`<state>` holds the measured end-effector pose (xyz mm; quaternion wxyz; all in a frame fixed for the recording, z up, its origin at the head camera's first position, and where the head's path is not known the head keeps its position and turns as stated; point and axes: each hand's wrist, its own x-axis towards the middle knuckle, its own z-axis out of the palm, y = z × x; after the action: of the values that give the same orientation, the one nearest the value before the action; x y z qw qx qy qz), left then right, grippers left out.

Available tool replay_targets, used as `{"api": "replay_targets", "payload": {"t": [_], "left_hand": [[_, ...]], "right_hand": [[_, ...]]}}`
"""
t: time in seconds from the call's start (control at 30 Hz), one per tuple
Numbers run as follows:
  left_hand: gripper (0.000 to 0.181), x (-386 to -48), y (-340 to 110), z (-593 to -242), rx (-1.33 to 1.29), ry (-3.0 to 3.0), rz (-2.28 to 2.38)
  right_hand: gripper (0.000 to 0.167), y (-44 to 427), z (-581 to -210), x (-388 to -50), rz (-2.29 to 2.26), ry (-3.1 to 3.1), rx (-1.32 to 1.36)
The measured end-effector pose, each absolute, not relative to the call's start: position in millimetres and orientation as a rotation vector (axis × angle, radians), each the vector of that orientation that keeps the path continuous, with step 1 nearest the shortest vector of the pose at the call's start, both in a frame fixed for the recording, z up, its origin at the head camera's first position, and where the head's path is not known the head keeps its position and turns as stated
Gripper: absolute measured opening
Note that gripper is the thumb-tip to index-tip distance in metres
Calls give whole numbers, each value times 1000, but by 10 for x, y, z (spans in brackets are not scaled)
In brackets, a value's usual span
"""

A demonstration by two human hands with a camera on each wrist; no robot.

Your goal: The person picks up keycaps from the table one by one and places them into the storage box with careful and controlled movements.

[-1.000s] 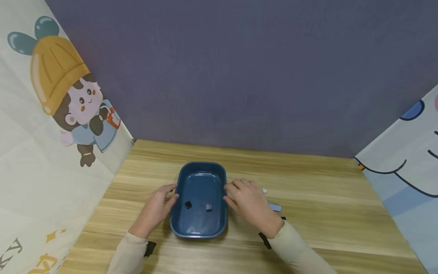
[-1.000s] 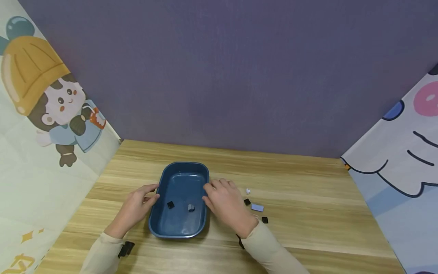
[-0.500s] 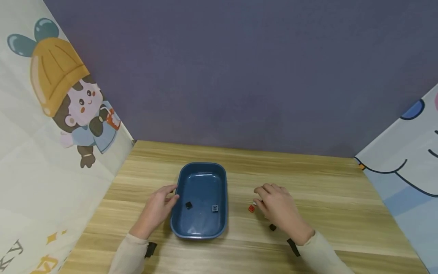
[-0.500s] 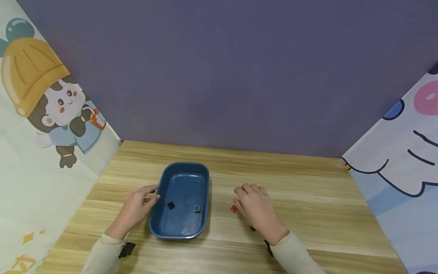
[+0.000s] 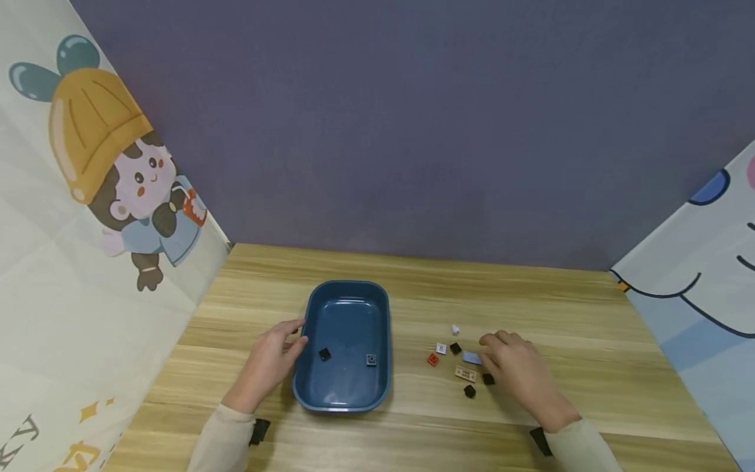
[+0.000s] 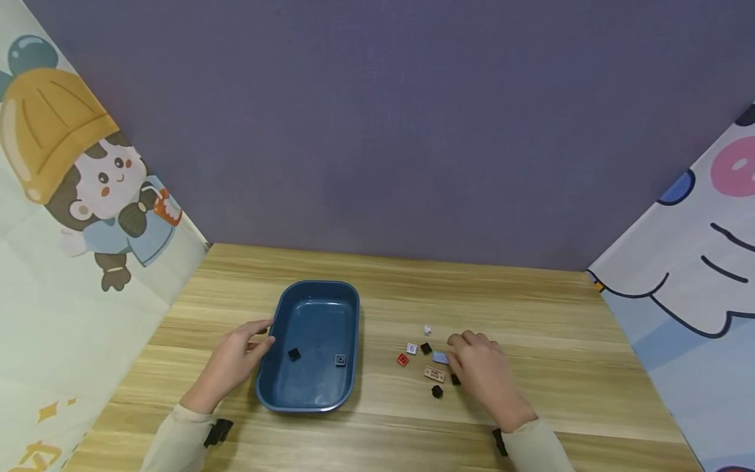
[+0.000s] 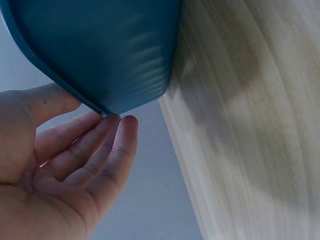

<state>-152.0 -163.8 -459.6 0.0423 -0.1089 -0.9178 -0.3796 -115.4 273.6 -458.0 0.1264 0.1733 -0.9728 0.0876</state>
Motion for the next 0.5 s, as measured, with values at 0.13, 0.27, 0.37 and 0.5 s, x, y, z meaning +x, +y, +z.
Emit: {"api": "replay_targets", "payload": {"t": [0.13, 0.27, 0.37, 0.5], "left_hand": [[37, -1525, -1610, -4590, -315, -2810, -1166], [37, -1533, -1586, -4592, -304, -2805, -1170], [37, -1543, -1565, -4592, -298, -2800, -1171], [36, -1559, -1536, -4601, -294, -2796, -1158]], "right_hand": [[19, 2862, -4690, -1186, 292, -2890, 466], [17, 2928, -4772, -1241, 309, -2931, 445], [17, 2952, -4811, -1285, 314, -2955, 436], [18, 2974, -4844, -1337, 331, -2978, 432]]}}
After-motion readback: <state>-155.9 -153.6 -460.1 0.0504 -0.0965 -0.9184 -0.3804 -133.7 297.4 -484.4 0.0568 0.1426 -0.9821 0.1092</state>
